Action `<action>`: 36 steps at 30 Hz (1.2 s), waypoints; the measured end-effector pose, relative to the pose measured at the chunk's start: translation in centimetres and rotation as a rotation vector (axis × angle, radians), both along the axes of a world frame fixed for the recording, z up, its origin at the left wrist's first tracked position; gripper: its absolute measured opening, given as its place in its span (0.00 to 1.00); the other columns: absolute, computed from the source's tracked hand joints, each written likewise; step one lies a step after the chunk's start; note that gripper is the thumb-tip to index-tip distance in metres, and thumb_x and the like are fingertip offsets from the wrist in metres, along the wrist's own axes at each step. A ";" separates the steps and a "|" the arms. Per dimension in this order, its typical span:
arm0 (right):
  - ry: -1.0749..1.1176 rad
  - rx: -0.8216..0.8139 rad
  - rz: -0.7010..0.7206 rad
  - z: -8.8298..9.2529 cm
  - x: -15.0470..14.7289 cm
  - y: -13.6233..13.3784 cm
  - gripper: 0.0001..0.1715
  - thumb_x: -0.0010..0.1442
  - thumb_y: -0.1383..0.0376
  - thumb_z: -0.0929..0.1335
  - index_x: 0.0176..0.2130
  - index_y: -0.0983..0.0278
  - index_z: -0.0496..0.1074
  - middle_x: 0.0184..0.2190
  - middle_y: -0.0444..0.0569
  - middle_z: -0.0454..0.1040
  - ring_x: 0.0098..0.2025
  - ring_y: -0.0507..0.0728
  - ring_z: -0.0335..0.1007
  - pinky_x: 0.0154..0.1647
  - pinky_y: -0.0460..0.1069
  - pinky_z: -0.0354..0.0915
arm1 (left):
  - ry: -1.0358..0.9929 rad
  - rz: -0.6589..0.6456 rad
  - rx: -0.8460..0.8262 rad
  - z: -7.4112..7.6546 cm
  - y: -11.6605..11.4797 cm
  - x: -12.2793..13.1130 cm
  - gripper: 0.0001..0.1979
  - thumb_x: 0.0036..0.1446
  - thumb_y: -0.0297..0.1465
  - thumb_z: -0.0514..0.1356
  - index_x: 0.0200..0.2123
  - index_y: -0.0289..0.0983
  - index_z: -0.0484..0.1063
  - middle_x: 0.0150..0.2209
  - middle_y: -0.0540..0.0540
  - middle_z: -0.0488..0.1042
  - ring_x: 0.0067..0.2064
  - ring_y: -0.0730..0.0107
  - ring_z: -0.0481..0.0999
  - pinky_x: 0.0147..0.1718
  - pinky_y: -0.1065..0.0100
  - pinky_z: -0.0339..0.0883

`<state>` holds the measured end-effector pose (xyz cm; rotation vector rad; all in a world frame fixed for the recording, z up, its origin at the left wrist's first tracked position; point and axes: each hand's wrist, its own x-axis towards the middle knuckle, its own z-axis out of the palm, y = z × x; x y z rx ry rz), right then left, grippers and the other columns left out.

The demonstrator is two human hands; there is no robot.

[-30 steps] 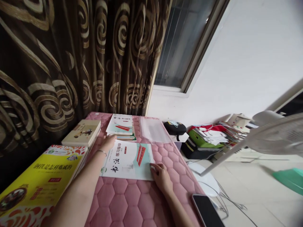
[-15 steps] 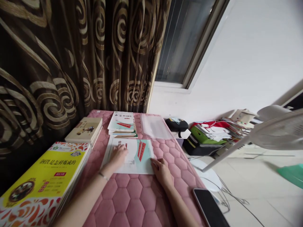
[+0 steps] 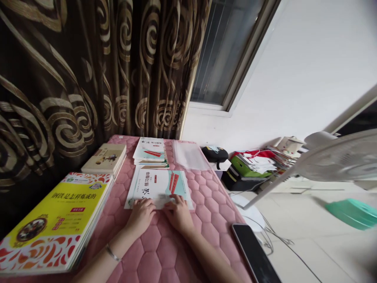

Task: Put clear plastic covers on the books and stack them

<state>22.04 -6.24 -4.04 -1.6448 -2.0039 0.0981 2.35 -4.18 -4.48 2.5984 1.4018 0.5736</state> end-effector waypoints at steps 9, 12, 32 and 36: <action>-0.040 -0.036 0.102 -0.5 -0.9 0.4 0.03 0.60 0.66 0.71 0.35 0.59 0.78 0.44 0.47 0.77 0.48 0.58 0.69 0.48 0.51 0.64 | 0.106 0.023 0.132 0.2 -0.1 0.1 0.11 0.64 0.24 0.54 0.35 0.38 0.76 0.39 0.47 0.76 0.44 0.63 0.72 0.48 0.56 0.57; -0.019 -0.040 0.078 -0.3 1.4 -0.2 0.05 0.60 0.68 0.71 0.34 0.59 0.78 0.44 0.48 0.78 0.48 0.58 0.70 0.48 0.50 0.65 | 0.144 0.058 0.152 0.8 -0.4 -1.6 0.10 0.64 0.26 0.55 0.35 0.39 0.76 0.38 0.47 0.76 0.43 0.62 0.72 0.48 0.55 0.56; -0.015 0.016 -0.036 -1.3 8.9 -2.0 0.10 0.62 0.68 0.66 0.35 0.61 0.78 0.48 0.53 0.77 0.52 0.62 0.69 0.52 0.56 0.65 | 0.160 0.318 0.180 1.1 -1.9 -7.6 0.14 0.62 0.23 0.53 0.34 0.40 0.77 0.39 0.46 0.79 0.47 0.55 0.72 0.47 0.53 0.56; -0.031 0.016 0.015 -0.4 5.8 -1.9 0.04 0.61 0.65 0.70 0.36 0.60 0.78 0.50 0.53 0.76 0.55 0.63 0.66 0.53 0.56 0.64 | 0.153 0.231 0.124 1.4 -1.9 -4.7 0.13 0.62 0.23 0.54 0.37 0.41 0.77 0.42 0.45 0.78 0.47 0.57 0.72 0.47 0.53 0.56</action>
